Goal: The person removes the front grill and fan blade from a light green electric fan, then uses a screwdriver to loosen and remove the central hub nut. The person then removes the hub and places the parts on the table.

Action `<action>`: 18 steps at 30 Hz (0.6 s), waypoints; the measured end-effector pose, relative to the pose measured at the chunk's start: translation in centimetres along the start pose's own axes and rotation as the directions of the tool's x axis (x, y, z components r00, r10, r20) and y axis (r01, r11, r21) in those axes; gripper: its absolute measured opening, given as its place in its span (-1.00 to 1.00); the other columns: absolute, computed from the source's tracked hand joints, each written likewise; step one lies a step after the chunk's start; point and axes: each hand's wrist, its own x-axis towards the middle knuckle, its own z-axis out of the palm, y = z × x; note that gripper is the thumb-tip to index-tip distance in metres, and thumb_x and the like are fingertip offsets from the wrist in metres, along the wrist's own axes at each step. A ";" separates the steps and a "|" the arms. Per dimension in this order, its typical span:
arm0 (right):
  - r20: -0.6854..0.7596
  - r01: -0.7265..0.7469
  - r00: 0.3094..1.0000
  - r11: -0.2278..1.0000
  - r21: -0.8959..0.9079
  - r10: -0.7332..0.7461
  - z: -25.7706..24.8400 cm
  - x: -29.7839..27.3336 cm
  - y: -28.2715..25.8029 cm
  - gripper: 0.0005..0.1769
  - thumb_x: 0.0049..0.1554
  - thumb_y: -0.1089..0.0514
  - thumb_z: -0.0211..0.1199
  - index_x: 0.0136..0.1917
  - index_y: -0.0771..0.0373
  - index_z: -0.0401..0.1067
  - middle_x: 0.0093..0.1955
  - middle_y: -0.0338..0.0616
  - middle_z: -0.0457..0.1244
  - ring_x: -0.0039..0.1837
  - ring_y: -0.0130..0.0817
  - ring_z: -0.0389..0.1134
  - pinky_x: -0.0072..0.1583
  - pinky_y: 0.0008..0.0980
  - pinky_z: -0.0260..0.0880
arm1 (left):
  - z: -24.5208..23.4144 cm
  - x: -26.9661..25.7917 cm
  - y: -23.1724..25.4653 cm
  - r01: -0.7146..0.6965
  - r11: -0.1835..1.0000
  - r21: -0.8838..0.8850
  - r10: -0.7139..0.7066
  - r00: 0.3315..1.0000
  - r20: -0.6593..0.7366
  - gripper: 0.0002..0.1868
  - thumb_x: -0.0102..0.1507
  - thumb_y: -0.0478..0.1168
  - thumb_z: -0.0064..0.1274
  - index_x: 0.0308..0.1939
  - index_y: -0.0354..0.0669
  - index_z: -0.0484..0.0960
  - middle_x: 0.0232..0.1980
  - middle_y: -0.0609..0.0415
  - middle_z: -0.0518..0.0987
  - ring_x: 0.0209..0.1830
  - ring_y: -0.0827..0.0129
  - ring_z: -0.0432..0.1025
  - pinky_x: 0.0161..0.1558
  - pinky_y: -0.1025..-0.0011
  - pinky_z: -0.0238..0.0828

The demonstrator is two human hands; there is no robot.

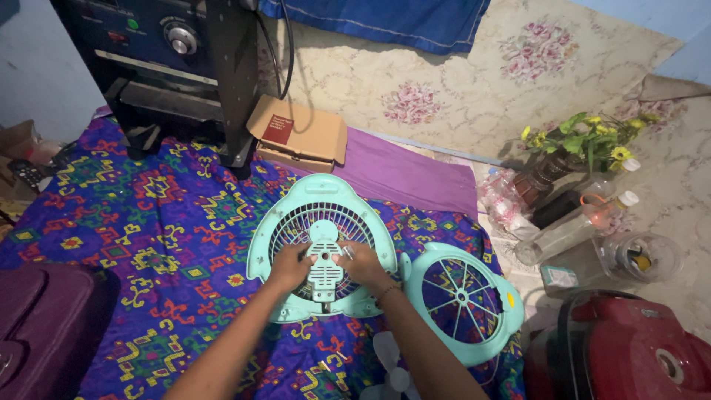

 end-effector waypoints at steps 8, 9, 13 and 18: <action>0.056 0.103 0.994 0.950 -0.295 -0.090 0.6 1.9 3.1 -0.55 0.12 -0.10 0.32 0.18 0.17 0.54 0.03 -0.05 0.44 0.11 -0.13 0.46 0.14 -0.20 0.43 | 0.9 0.5 -0.2 0.150 0.989 -0.013 -0.149 0.987 0.055 -0.51 0.20 -0.09 0.20 0.18 -0.20 0.62 0.00 -0.24 0.68 0.03 -0.05 0.59 0.11 0.17 0.47; 0.042 0.069 0.997 0.964 -0.258 -0.060 0.7 1.9 3.4 -0.53 0.10 -0.10 0.33 0.20 0.17 0.52 0.05 -0.05 0.43 0.12 -0.15 0.46 0.14 -0.21 0.43 | 0.9 0.5 0.0 0.170 0.985 0.014 -0.171 0.984 0.058 -0.51 0.21 -0.08 0.20 0.18 -0.19 0.62 0.01 -0.24 0.67 0.04 -0.07 0.56 0.12 0.16 0.45; 0.004 0.000 1.000 0.990 -0.140 0.001 1.1 1.2 3.5 -0.45 0.06 -0.12 0.36 0.23 0.20 0.49 0.10 -0.04 0.43 0.14 -0.19 0.47 0.17 -0.24 0.43 | -0.3 0.0 1.8 0.230 0.971 -0.060 -0.224 0.970 0.097 -0.50 0.20 -0.08 0.19 0.20 -0.16 0.62 0.03 -0.22 0.67 0.06 -0.02 0.58 0.13 0.17 0.48; -0.077 -0.004 0.997 0.998 -0.060 -0.001 0.7 -0.6 0.2 -0.35 0.03 -0.16 0.44 0.24 0.28 0.49 0.14 0.01 0.41 0.19 -0.20 0.45 0.21 -0.28 0.40 | -3.0 -0.9 6.2 0.108 0.963 0.248 -0.078 0.988 -0.130 -0.54 0.20 -0.06 0.19 0.16 -0.11 0.66 0.23 -0.26 0.47 0.30 -0.14 0.32 0.29 0.09 0.28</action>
